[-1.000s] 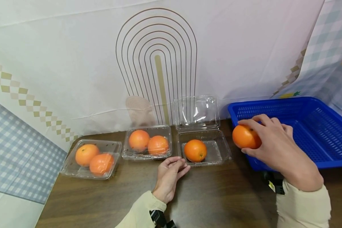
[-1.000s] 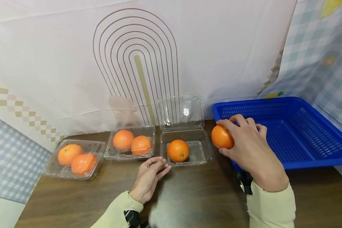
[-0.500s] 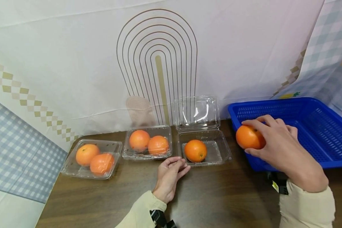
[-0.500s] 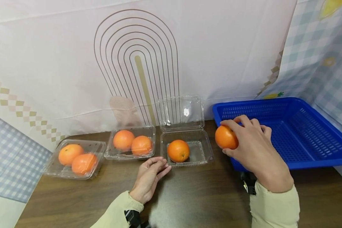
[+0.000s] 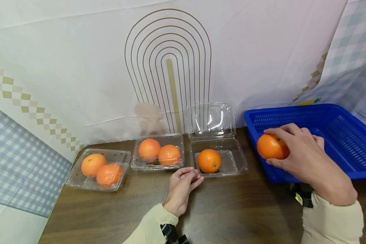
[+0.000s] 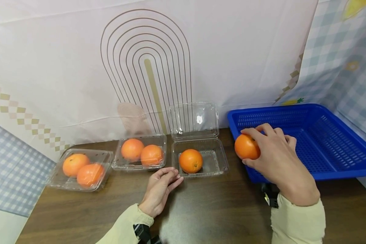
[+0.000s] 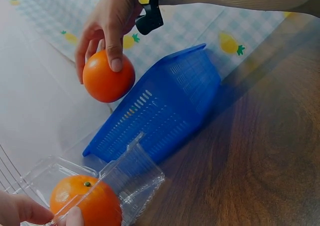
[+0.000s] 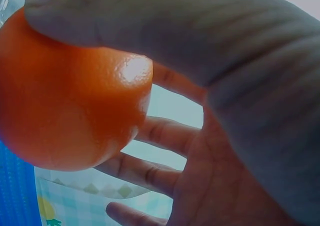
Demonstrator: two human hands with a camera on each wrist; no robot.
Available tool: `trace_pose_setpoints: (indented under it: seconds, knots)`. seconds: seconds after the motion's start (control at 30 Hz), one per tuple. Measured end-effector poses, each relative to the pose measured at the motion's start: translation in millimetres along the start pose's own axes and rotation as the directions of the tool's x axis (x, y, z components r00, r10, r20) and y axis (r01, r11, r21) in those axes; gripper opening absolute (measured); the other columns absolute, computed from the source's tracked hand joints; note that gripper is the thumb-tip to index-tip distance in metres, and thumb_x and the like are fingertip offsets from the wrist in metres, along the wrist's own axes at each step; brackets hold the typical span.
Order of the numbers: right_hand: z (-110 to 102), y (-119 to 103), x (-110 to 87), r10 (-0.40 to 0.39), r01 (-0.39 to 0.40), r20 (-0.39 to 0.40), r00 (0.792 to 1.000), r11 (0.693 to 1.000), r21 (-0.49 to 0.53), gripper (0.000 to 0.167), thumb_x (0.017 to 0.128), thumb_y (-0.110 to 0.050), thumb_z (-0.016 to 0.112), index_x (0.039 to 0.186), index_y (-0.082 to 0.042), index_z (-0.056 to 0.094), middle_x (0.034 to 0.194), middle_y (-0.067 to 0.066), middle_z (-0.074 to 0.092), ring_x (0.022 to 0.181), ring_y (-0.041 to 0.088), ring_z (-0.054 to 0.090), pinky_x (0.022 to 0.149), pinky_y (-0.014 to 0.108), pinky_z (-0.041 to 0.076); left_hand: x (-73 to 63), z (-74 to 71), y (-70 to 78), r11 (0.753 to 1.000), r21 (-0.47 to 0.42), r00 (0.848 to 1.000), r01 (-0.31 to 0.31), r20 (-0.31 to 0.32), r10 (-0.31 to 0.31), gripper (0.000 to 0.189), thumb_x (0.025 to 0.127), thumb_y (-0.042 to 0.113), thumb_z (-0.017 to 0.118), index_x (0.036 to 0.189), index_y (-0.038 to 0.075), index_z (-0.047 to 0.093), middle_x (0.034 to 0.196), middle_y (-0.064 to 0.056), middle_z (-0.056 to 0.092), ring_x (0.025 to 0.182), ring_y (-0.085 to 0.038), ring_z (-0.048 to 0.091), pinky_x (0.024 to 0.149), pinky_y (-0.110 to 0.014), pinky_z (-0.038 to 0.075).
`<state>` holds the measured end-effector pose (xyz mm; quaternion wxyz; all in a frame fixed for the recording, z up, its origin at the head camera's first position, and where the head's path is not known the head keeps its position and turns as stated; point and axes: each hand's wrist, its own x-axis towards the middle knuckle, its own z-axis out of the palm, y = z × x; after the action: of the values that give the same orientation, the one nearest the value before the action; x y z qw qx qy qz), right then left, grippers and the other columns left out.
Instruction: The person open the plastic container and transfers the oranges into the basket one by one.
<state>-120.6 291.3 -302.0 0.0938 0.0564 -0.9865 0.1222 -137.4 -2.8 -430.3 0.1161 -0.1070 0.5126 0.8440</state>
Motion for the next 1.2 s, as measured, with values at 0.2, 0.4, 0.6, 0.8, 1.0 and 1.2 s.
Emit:
trace_pose_setpoints:
  seconds: [0.2,0.4,0.6,0.8,1.0,1.2]
  knots:
    - [0,2,-1.1,0.010,-0.010,0.010,1.000,1.000,0.001,0.077,0.073,-0.028,0.092,0.140,-0.013,0.055,0.130,0.029,0.048,0.106,0.054,0.041,0.078,0.069,0.032,0.7,-0.4,-0.5,1.000,0.000,1.000,-0.005,0.006,0.005,0.022,0.096,-0.002,0.064,0.116,-0.008,0.056,0.091,-0.006,0.071,0.082,-0.013,0.068,0.085,-0.032,0.067]
    - [-2,4,-2.2,0.026,-0.026,0.018,1.000,1.000,0.003,0.078,0.074,-0.028,0.092,0.141,-0.013,0.055,0.130,0.029,0.047,0.106,0.055,0.040,0.076,0.066,0.032,1.1,-0.6,-0.7,1.000,-0.001,1.000,-0.005,0.006,0.005,0.022,0.096,-0.002,0.064,0.116,-0.008,0.056,0.091,-0.006,0.071,0.082,-0.013,0.069,0.085,-0.032,0.067]
    - [-3,6,-3.8,0.032,-0.033,0.018,0.999,0.999,0.015,0.077,0.074,-0.030,0.091,0.141,-0.012,0.055,0.131,0.029,0.047,0.106,0.054,0.040,0.075,0.065,0.032,1.3,-0.8,-1.2,1.000,-0.004,1.000,-0.005,0.004,0.005,0.020,0.096,-0.002,0.064,0.114,-0.007,0.056,0.090,-0.006,0.071,0.081,-0.013,0.069,0.085,-0.032,0.067]
    - [-4,8,-5.3,0.033,-0.033,0.015,0.999,0.999,0.014,0.077,0.074,-0.030,0.092,0.140,-0.012,0.056,0.130,0.029,0.047,0.105,0.053,0.040,0.074,0.065,0.032,0.6,-0.7,-0.7,1.000,-0.002,1.000,-0.002,-0.001,0.002,0.019,0.096,-0.003,0.063,0.113,-0.007,0.056,0.090,-0.006,0.071,0.081,-0.013,0.069,0.085,-0.032,0.067]
    - [-5,10,-5.9,0.048,-0.049,0.046,0.998,0.999,0.019,0.078,0.076,-0.031,0.091,0.141,-0.012,0.054,0.130,0.029,0.047,0.106,0.053,0.040,0.076,0.066,0.032,0.2,-0.7,-0.3,1.000,0.000,1.000,0.001,0.001,-0.001,0.019,0.096,-0.003,0.063,0.113,-0.007,0.056,0.090,-0.006,0.070,0.081,-0.012,0.068,0.085,-0.032,0.067]
    - [-5,12,-6.6,0.066,-0.067,0.081,0.995,0.998,0.015,0.079,0.076,-0.033,0.090,0.142,-0.011,0.053,0.130,0.030,0.048,0.106,0.053,0.041,0.075,0.066,0.033,1.4,-0.9,-1.1,1.000,0.003,1.000,-0.009,0.010,0.009,0.020,0.096,-0.002,0.063,0.115,-0.007,0.056,0.091,-0.006,0.070,0.082,-0.012,0.068,0.086,-0.032,0.067]
